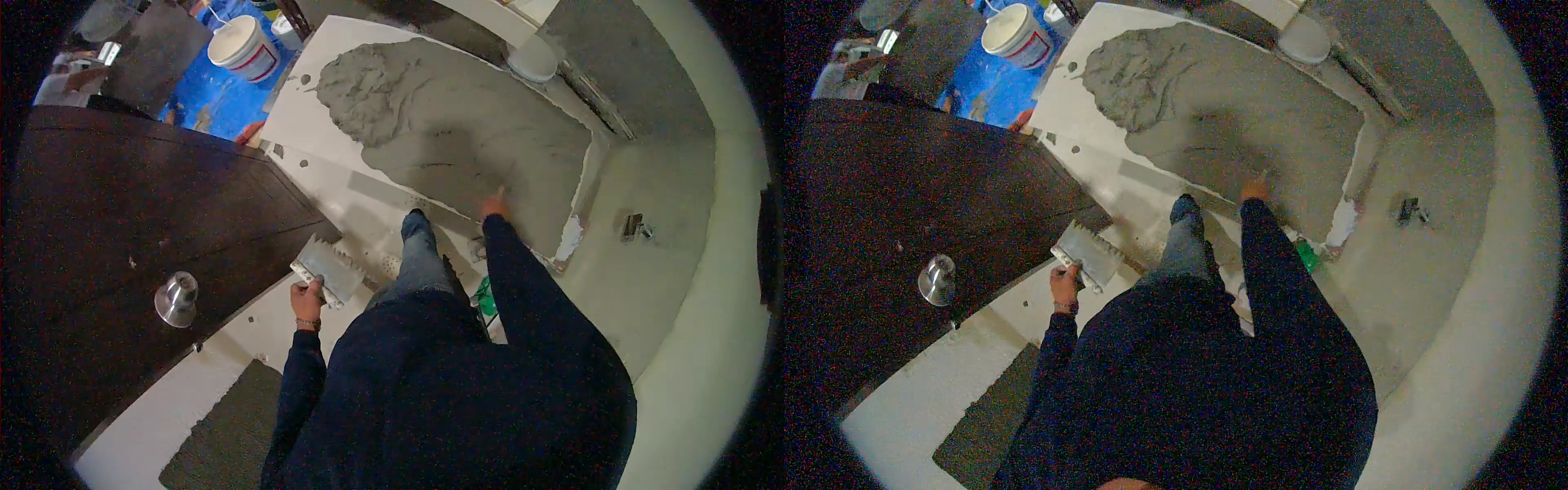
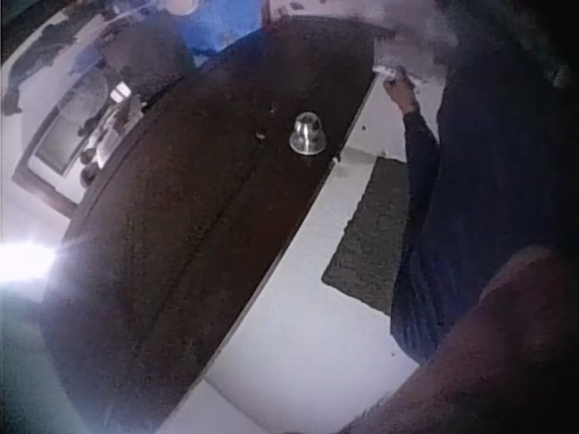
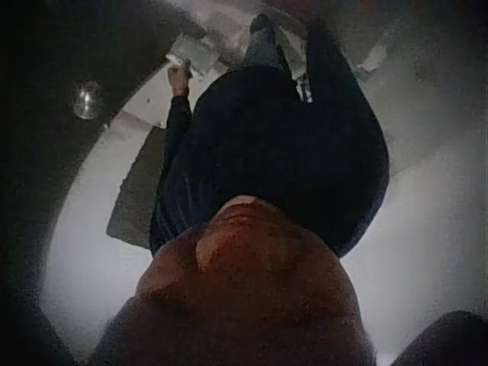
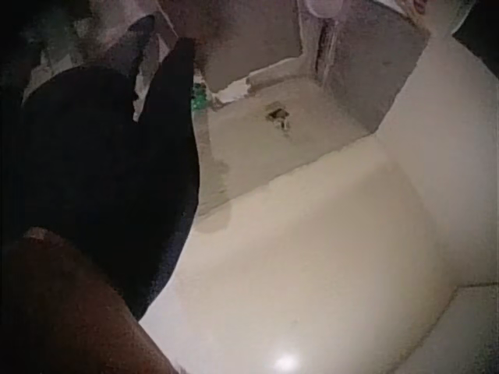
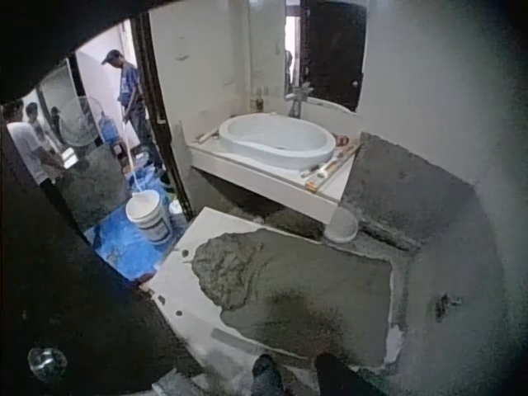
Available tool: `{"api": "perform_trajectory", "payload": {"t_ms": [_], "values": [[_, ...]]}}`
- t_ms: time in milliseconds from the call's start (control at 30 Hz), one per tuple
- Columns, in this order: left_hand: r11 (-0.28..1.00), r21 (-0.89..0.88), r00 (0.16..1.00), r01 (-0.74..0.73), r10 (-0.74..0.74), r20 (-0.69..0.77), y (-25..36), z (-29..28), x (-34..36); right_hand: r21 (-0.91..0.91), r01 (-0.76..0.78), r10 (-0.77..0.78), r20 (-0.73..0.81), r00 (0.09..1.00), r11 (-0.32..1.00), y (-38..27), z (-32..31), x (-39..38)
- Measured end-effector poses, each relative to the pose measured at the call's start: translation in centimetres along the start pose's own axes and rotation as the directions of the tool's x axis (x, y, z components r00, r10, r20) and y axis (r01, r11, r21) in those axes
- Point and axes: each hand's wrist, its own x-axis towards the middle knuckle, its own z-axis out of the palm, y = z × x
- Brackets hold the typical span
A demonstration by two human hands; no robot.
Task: The person spreads mortar on a tile using a trowel, applies mortar to a wall surface, and smooths the mortar across the tile.
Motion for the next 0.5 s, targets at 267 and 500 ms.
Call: {"api": "perform_trajectory", "payload": {"t_ms": [267, 500], "values": [[1.0, 0.026, 0.998, -0.002, 0.001, 0.059, 0.6, 0.3, 1.1, 0.471, 0.379, -0.454, 0.053, 0.889, 0.797, 0.0, -5.7, -3.3], [0.997, 0.063, 0.998, 0.036, -0.033, -0.046, 0.7, -0.4, 0.5, 0.37, 0.536, -0.649, 0.372, 0.663, 0.759, -9.8, -9.6, 4.5]]}}
